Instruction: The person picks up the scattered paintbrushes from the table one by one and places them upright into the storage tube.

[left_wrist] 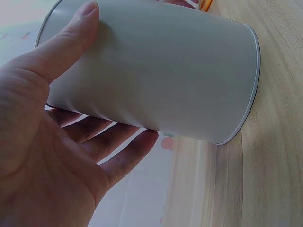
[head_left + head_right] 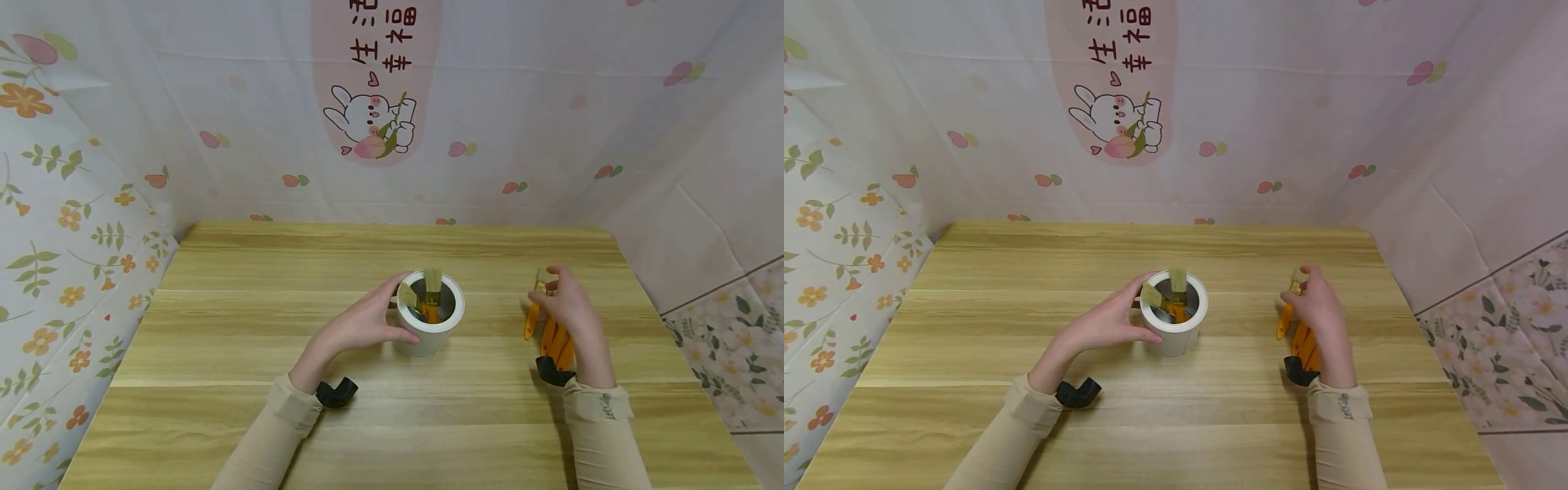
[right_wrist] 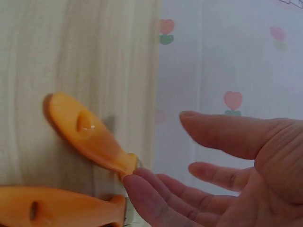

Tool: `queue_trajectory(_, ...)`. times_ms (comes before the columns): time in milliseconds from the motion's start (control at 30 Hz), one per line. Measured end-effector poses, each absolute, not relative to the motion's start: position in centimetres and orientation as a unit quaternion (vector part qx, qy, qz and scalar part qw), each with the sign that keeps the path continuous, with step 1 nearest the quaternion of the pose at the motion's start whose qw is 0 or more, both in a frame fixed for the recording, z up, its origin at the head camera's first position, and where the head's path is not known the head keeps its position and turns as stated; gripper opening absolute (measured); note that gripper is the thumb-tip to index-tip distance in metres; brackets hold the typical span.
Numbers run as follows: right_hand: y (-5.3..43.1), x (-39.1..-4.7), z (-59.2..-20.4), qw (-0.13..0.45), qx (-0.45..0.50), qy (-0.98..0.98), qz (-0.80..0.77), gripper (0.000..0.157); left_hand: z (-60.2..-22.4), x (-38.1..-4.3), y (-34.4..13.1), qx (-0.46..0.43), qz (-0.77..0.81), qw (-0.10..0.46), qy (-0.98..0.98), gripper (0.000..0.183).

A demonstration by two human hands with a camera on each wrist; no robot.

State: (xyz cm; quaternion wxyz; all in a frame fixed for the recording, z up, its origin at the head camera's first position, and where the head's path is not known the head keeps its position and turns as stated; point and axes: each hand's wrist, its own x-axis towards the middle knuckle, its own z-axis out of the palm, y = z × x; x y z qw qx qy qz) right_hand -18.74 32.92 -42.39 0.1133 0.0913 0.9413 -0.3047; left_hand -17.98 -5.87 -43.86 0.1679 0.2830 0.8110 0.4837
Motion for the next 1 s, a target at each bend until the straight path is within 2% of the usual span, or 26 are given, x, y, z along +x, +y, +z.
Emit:
queue_trajectory(300,32.7,-19.1,-43.5,0.127,0.098,0.952,-0.262,0.089,-43.8,-17.9,-5.9,0.285,0.481,0.163,0.813,0.106)
queue_trajectory(567,32.4,-19.3,-44.3,0.105,0.089,0.964,-0.228,0.082,-43.8,-18.0,-5.8,0.288,0.483,0.163,0.81,0.105)
queue_trajectory(1000,31.7,-19.6,-44.5,0.111,0.093,0.953,-0.264,0.089,-43.7,-17.9,-5.8,0.282,0.478,0.16,0.816,0.105)
